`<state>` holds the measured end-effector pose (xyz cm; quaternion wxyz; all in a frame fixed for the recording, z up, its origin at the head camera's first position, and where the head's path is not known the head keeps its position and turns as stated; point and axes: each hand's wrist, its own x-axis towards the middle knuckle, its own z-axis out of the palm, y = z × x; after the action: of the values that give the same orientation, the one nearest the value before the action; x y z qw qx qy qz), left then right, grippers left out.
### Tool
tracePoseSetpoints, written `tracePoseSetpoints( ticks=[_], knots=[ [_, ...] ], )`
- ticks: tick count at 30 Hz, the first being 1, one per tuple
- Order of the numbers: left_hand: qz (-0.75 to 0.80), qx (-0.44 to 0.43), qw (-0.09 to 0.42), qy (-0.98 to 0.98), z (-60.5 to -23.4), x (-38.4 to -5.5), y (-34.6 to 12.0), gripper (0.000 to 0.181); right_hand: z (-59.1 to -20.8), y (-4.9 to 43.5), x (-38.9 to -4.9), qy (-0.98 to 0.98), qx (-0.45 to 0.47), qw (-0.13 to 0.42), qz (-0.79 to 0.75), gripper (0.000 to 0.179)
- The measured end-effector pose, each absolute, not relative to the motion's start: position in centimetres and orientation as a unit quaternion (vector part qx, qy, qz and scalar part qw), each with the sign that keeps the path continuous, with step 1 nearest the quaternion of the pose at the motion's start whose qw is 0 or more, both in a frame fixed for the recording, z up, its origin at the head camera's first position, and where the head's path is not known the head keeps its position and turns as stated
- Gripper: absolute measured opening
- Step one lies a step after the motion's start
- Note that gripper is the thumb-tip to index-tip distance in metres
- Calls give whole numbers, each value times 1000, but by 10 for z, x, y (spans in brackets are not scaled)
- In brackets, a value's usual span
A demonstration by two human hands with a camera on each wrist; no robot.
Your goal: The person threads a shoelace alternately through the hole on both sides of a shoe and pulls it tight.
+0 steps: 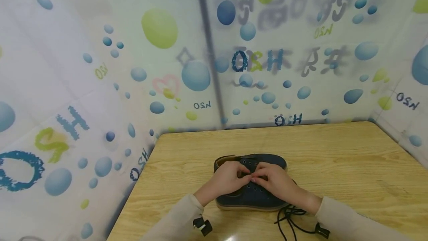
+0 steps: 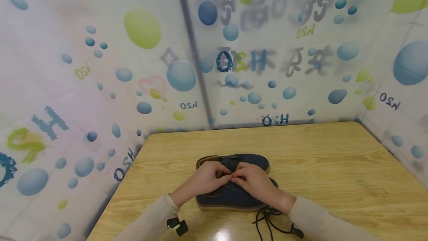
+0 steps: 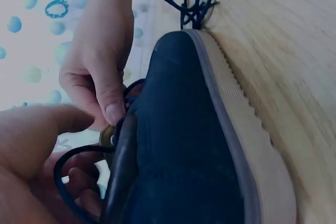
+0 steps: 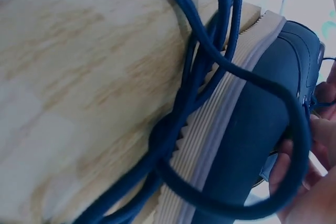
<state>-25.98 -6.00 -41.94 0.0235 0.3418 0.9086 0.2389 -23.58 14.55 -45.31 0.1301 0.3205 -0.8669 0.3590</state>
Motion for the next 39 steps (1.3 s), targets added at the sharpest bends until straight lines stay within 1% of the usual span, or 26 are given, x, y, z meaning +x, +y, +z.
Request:
tracePoseSetpoints(
  ticks=[3, 5, 8, 11, 13, 15, 19, 22, 25, 28, 30, 31, 32, 33, 34, 36, 39],
  knots=[
    [256, 340, -3, 905, -418, -260, -57, 17, -454, 145, -235, -870, 318, 143, 348, 7],
    [250, 341, -27, 906, -418, -260, -55, 13, -454, 145, -235, -869, 318, 151, 348, 5],
    [242, 347, -49, 905, -417, -260, -53, 8, -455, 144, -234, -867, 317, 163, 348, 4],
    [254, 350, -54, 900, -417, -259, -52, 7, -456, 143, -233, -868, 312, 168, 348, 4],
    [305, 345, -30, 887, -416, -259, -53, 8, -456, 143, -233, -870, 308, 169, 345, 4],
    [392, 336, 19, 856, -412, -261, -54, 12, -456, 142, -233, -872, 304, 168, 344, 4],
    [574, 309, 154, 743, -397, -264, -63, 18, -455, 143, -233, -875, 298, 160, 346, 5],
    [622, 318, 248, 671, -381, -266, -75, 23, -455, 143, -233, -877, 293, 151, 348, 8],
    [583, 376, 339, 636, -365, -268, -91, 26, -455, 143, -233, -879, 290, 148, 348, 7],
    [475, 433, 441, 626, -351, -267, -105, 23, -455, 143, -233, -878, 290, 151, 350, 7],
    [390, 440, 492, 643, -345, -266, -112, 20, -455, 143, -232, -877, 291, 154, 349, 7],
    [350, 431, 506, 660, -343, -264, -114, 18, -455, 143, -232, -877, 292, 155, 349, 7],
    [311, 420, 507, 685, -341, -263, -116, 16, -454, 143, -232, -878, 291, 155, 347, 7],
    [276, 407, 496, 716, -340, -261, -117, 14, -454, 143, -232, -879, 291, 153, 346, 7],
    [244, 392, 473, 750, -339, -258, -118, 13, -454, 143, -232, -880, 290, 154, 344, 7],
    [183, 354, 399, 826, -339, -254, -121, 22, -454, 142, -232, -883, 288, 148, 341, 8],
    [103, 275, 264, 919, -341, -248, -124, 37, -453, 142, -231, -886, 285, 141, 338, 9]
  ],
)
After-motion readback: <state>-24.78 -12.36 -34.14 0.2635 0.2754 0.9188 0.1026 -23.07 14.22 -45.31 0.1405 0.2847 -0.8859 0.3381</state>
